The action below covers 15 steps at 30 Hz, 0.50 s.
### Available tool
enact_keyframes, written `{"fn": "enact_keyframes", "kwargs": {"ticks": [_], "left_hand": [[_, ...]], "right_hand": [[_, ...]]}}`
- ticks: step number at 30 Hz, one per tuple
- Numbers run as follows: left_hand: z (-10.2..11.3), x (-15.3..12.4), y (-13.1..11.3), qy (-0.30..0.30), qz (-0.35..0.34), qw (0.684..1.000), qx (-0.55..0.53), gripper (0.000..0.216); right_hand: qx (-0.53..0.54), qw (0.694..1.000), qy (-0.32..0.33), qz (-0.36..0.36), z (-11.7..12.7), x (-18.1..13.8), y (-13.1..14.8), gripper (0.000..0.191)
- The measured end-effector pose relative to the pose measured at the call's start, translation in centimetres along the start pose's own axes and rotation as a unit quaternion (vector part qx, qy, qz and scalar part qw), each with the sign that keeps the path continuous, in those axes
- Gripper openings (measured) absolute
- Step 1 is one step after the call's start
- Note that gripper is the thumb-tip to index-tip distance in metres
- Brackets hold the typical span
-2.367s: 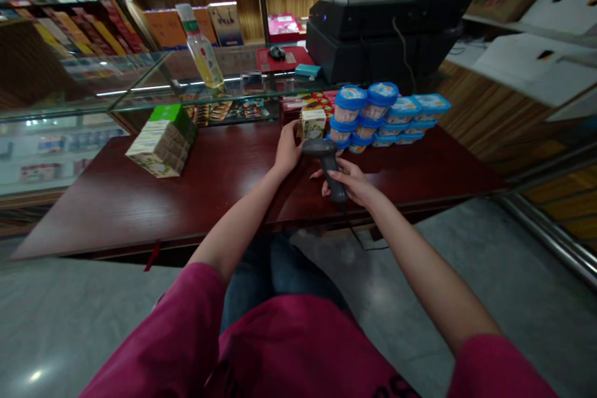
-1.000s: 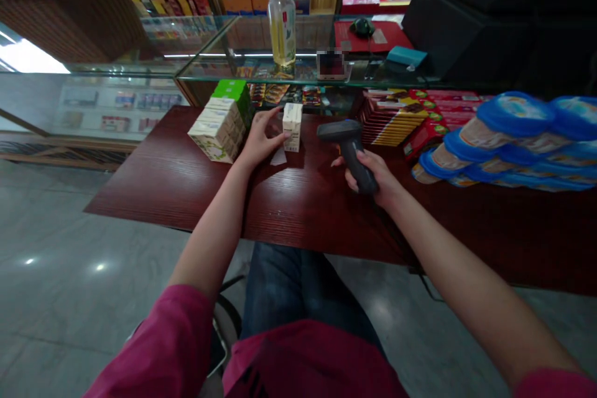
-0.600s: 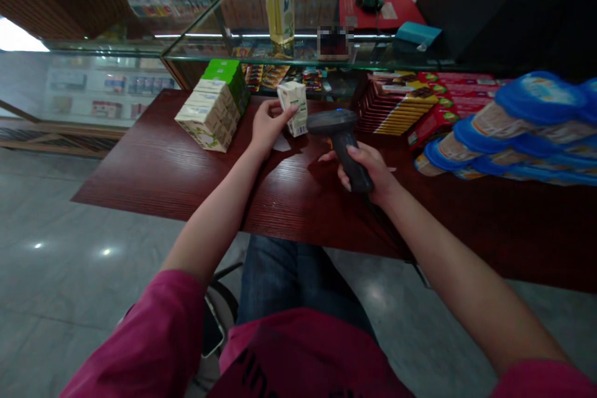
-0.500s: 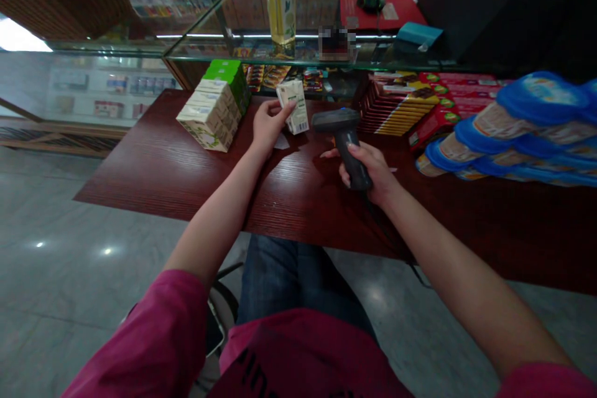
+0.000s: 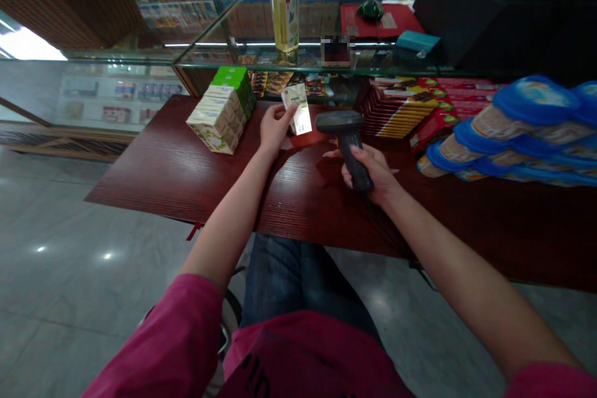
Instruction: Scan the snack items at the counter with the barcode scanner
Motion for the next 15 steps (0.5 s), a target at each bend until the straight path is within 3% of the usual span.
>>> {"fn": "enact_keyframes", "kwargs": {"ticks": [7,9,11,15], "left_hand": [[-0.5,-1.5,-2.0,0.226,-0.061,0.97,-0.065,0.071],[0.3,-1.7,-1.9,0.257,-0.051,0.963,-0.066,0.076],[1.4,-1.5,-1.9,0.243,-0.048,0.967,-0.066,0.078],[3.3,-1.2,-2.4,0.141,-0.106,0.984,-0.019,0.07]], "right_hand": [[0.018,0.999,-0.032,0.019,1.3,0.4,0.1,0.051],[0.016,0.999,-0.034,0.014,1.6,0.5,0.1,0.053],[0.013,0.999,-0.033,0.008,1.8,0.6,0.0,0.052],[0.023,0.999,-0.032,-0.002,1.7,0.6,0.0,0.051]]}}
Point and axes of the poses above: each hand's wrist, its own x-axis towards the middle knuckle, its own z-axis out of the back of the hand, y = z × x, the point moved 8 cm from there along x, towards the middle knuckle, and after that the axes turned 2 degrees about x, right-handed, at the moved point
